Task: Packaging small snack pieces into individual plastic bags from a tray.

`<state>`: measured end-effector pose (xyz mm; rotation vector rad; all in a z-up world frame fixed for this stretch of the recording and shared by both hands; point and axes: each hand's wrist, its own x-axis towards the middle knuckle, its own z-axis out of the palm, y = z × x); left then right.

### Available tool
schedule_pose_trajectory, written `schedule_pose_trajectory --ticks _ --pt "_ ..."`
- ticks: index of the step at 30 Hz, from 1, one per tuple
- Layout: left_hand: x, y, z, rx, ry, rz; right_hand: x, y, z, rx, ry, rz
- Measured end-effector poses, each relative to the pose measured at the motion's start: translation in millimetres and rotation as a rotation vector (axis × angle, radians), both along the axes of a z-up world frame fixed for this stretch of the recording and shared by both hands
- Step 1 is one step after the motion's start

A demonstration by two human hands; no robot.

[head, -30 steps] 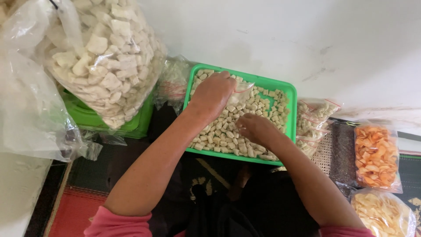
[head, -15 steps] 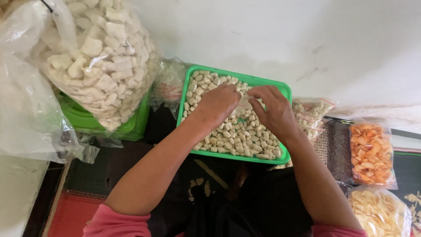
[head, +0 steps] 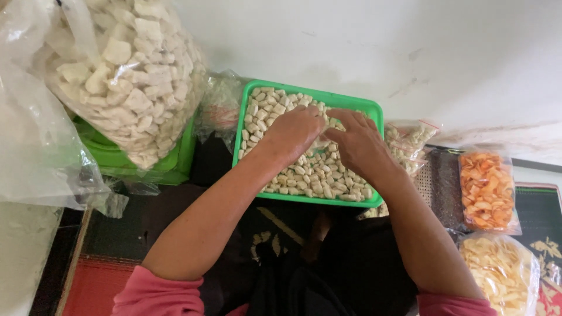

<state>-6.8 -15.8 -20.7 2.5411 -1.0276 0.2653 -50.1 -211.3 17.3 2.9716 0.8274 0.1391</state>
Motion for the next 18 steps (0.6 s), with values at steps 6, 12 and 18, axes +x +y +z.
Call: schedule_pose_trajectory --ticks 6,12,18 --pt "4 5 2 -0.024 -0.015 0.006 8 -23 -7 0.437 0.061 -0.024" --pt "-5 20 20 -0.021 0.043 0.044 -26 -32 3 -0.050 0.593 -0.491" --pt "-12 27 30 -0.010 0.094 0.016 -45 -62 -67 -0.366 0.769 -0.582"
